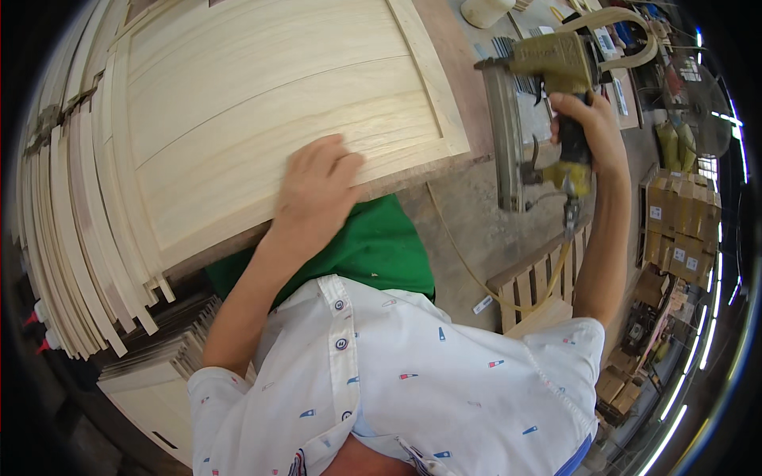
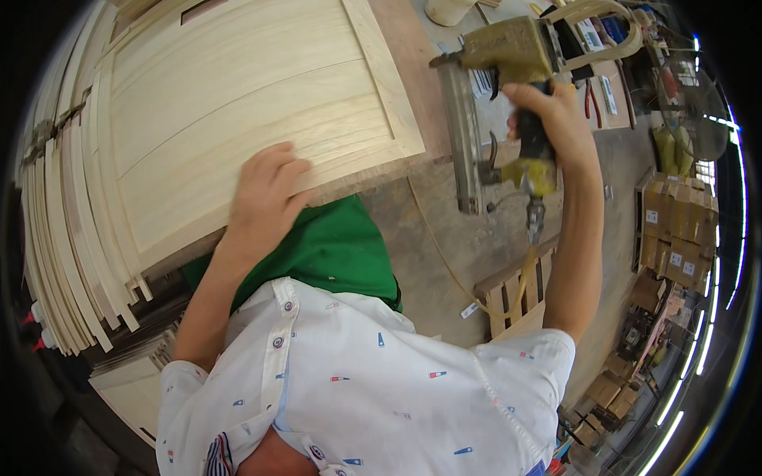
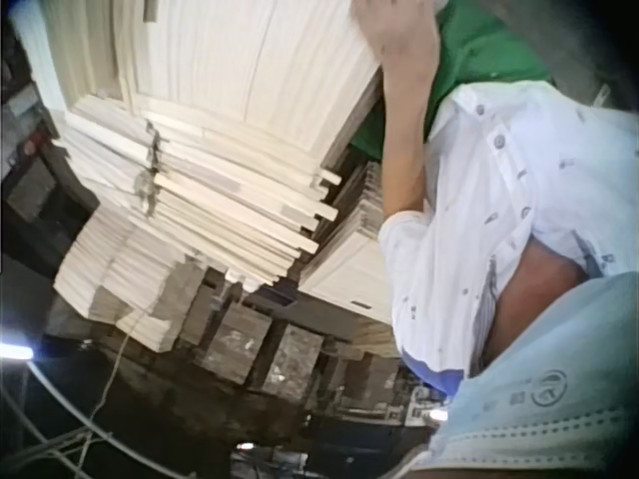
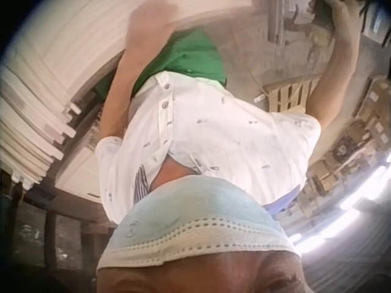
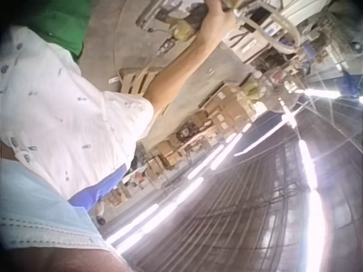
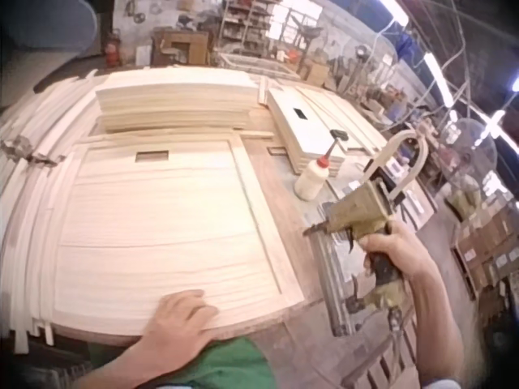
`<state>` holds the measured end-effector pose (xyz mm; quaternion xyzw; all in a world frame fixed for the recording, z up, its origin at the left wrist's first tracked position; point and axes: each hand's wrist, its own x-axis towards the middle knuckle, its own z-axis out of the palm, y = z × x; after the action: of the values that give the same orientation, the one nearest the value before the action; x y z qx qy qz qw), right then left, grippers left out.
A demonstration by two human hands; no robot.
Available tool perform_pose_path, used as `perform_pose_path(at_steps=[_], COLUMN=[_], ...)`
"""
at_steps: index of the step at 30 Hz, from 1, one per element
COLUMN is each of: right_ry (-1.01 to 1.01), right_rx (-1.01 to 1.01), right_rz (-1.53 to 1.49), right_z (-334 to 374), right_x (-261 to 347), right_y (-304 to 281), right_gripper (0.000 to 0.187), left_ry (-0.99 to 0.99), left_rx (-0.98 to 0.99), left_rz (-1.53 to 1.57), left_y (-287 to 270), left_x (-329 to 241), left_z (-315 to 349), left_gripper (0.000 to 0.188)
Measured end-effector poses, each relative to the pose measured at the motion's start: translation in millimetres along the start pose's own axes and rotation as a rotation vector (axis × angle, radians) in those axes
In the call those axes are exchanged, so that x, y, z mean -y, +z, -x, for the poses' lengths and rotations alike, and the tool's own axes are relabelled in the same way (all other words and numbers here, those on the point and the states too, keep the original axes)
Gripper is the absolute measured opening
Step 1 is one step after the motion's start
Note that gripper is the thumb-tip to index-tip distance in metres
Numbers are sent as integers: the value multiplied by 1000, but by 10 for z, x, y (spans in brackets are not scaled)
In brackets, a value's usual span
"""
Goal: Assembling wooden panels using a pneumatic nail gun and wood glue.
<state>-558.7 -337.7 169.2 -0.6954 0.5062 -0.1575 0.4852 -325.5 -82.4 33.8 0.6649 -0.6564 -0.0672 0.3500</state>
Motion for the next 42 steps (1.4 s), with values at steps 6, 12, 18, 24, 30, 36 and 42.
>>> perform_pose_path(at_steps=[6, 12, 18, 24, 30, 36, 42], right_ry=[54, 135, -123, -391, -163, -14, -75], right_rx=[0, -55, -333, -376, -30, 143, 127], right_rz=[-261, -137, 664, 353, 22, -114, -36], right_z=[-715, -921, -923, -402, -64, -89, -112], right_x=[-612, -956, -1075, -881, -652, -365, -156], right_y=[-307, -353, -317, 259, 1017, 1131, 1173], right_gripper=[26, 28, 56, 35, 37, 48, 47], left_ry=[-169, -321, -399, -361, -307, -313, -365], left_rx=[-23, -32, -75, -117, -121, -112, -130], left_rz=[-86, -151, -208, -195, -201, -170, -148], left_y=[-457, -736, -886, -882, -932, -1052, -1239], left_x=[154, 265, 298, 326, 310, 247, 127], left_z=[477, 860, 1031, 1028, 1013, 946, 851], left_gripper=[38, 40, 42, 40, 36, 36, 37])
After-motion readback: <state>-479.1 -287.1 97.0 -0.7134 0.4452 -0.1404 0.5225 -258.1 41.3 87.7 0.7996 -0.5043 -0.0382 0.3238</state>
